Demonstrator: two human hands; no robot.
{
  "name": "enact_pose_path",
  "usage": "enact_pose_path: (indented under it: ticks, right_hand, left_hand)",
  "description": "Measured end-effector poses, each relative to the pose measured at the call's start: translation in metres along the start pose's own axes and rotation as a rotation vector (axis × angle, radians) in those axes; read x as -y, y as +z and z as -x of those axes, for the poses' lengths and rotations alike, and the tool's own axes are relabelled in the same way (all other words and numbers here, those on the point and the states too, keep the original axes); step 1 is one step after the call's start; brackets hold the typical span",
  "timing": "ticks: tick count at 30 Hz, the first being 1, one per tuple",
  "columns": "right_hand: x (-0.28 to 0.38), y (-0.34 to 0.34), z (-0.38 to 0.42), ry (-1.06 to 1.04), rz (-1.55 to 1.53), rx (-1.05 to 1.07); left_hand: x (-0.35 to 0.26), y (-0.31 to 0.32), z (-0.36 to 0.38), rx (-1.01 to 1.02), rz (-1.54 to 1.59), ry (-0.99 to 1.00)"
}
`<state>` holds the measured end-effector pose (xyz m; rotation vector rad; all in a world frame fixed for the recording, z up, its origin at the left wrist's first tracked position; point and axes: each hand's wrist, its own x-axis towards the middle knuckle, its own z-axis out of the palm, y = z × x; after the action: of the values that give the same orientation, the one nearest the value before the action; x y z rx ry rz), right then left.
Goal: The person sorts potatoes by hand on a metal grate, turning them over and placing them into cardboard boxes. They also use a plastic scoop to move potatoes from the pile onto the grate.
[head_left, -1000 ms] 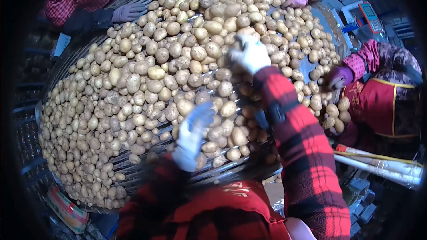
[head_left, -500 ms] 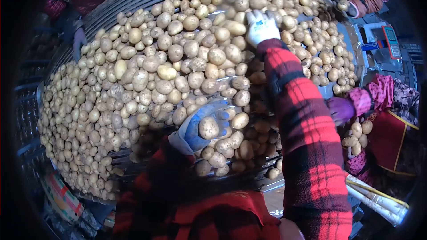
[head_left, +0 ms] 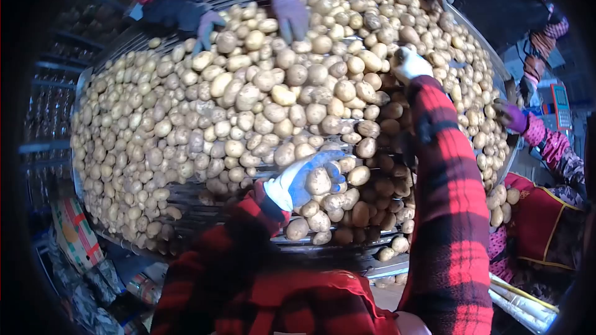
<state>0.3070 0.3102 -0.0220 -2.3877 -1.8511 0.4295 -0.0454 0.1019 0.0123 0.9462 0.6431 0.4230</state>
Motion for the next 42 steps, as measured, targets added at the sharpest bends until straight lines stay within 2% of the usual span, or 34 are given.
enact_pose_path:
  ticks: [1,2,4,5,6,7,8,9,10,11,13,14,15,16,17,19,20,21,23,25,27,29,31,32,33,35,37,38,39,40,42]
  right_hand:
    - [-0.007,0.001,0.014,-0.033,-0.044,-0.024]
    - [-0.022,0.009,0.023,-0.101,-0.124,-0.062]
    - [-0.024,-0.008,0.065,-0.046,-0.842,0.097]
    - [-0.017,-0.024,0.096,0.056,-1.061,0.188]
    - [-0.022,-0.018,0.121,-0.128,-1.415,0.231]
    - [-0.028,-0.004,0.142,-0.078,-1.650,0.251]
    - [-0.014,-0.001,0.160,-0.048,-1.865,0.305]
    - [-0.001,0.002,0.178,-0.003,-2.090,0.359]
    - [0.013,0.004,0.196,0.052,-2.301,0.412]
    - [0.031,0.007,0.204,0.104,-2.357,0.357]
    - [0.042,0.046,0.190,0.066,-2.126,0.513]
    - [0.067,0.036,0.185,-0.299,-1.550,0.368]
    - [0.101,0.022,0.182,-0.590,-0.938,0.215]
    - [0.140,0.021,0.184,-0.573,-0.860,0.126]
    - [0.179,0.023,0.186,-0.555,-0.782,0.040]
    - [0.235,0.020,0.182,-0.767,-0.306,-0.208]
    - [0.256,0.038,0.174,-0.755,-0.111,-0.193]
    - [0.274,0.056,0.166,-0.737,0.082,-0.173]
    - [0.298,0.067,0.150,-0.612,0.103,-0.045]
    - [0.289,0.070,0.137,-0.676,-0.008,-0.083]
    - [0.281,0.044,0.135,-0.688,-0.117,0.045]
    - [0.270,0.021,0.156,-0.420,-0.429,0.200]
    - [0.258,0.018,0.173,-0.512,-0.410,0.389]
    - [0.258,-0.003,0.185,-0.631,-0.346,0.610]
    - [0.253,-0.001,0.191,-0.759,-0.315,0.567]
    - [0.260,0.000,0.187,-0.703,-0.403,0.353]
    - [0.278,0.004,0.151,-0.644,-0.212,0.076]
    - [0.297,-0.012,0.141,-0.555,0.015,-0.010]
    - [0.301,0.009,0.101,-0.573,0.077,-0.044]
    - [0.315,0.022,0.069,-0.465,0.110,0.041]
    - [0.339,0.031,0.043,-0.434,0.210,0.072]
  left_hand:
    - [0.010,-0.004,0.006,-0.004,-0.020,0.023]
    - [0.021,-0.007,0.011,-0.025,0.243,-0.042]
    - [0.036,-0.013,0.016,-0.047,0.769,-0.162]
    - [0.037,-0.014,0.020,-0.045,0.703,-0.138]
    - [0.037,-0.014,0.024,-0.045,0.638,-0.110]
    - [0.038,-0.016,0.028,-0.046,0.570,-0.082]
    - [0.055,-0.020,0.031,-0.088,0.431,-0.018]
    - [0.053,-0.019,0.037,-0.113,0.096,0.088]
    - [0.046,-0.019,0.042,-0.150,0.425,0.043]
    - [0.037,-0.016,0.049,-0.182,0.752,-0.007]
    - [0.036,-0.021,0.057,-0.301,0.808,-0.068]
    - [0.036,-0.023,0.061,-0.362,0.835,-0.097]
    - [0.035,-0.028,0.064,-0.353,1.086,-0.099]
    - [0.025,-0.023,0.069,-0.423,0.892,-0.082]
    - [0.029,-0.032,0.071,-0.462,1.028,-0.115]
    - [0.037,-0.043,0.080,-0.497,1.074,-0.059]
    - [0.049,-0.056,0.084,-0.537,1.180,-0.129]
    - [0.040,-0.054,0.088,-0.558,1.154,-0.150]
    - [0.016,-0.045,0.100,-0.597,1.102,-0.194]
    - [0.035,-0.055,0.105,-0.591,1.030,-0.150]
    - [0.035,-0.064,0.101,-0.507,0.913,-0.049]
    - [0.028,-0.066,0.106,-0.487,0.900,0.025]
    - [0.035,-0.072,0.115,-0.421,0.916,0.073]
    - [0.046,-0.078,0.119,-0.377,0.929,0.090]
    - [0.046,-0.080,0.123,-0.332,0.942,0.106]
    - [0.033,-0.092,0.127,-0.100,1.229,-0.044]
    - [0.044,-0.093,0.130,-0.217,1.068,0.029]
    - [0.023,-0.087,0.130,-0.224,1.062,0.033]
    - [0.004,-0.083,0.131,-0.233,1.053,0.038]
    - [-0.008,-0.083,0.136,-0.221,0.998,0.078]
    - [0.005,-0.095,0.143,-0.255,0.964,0.157]
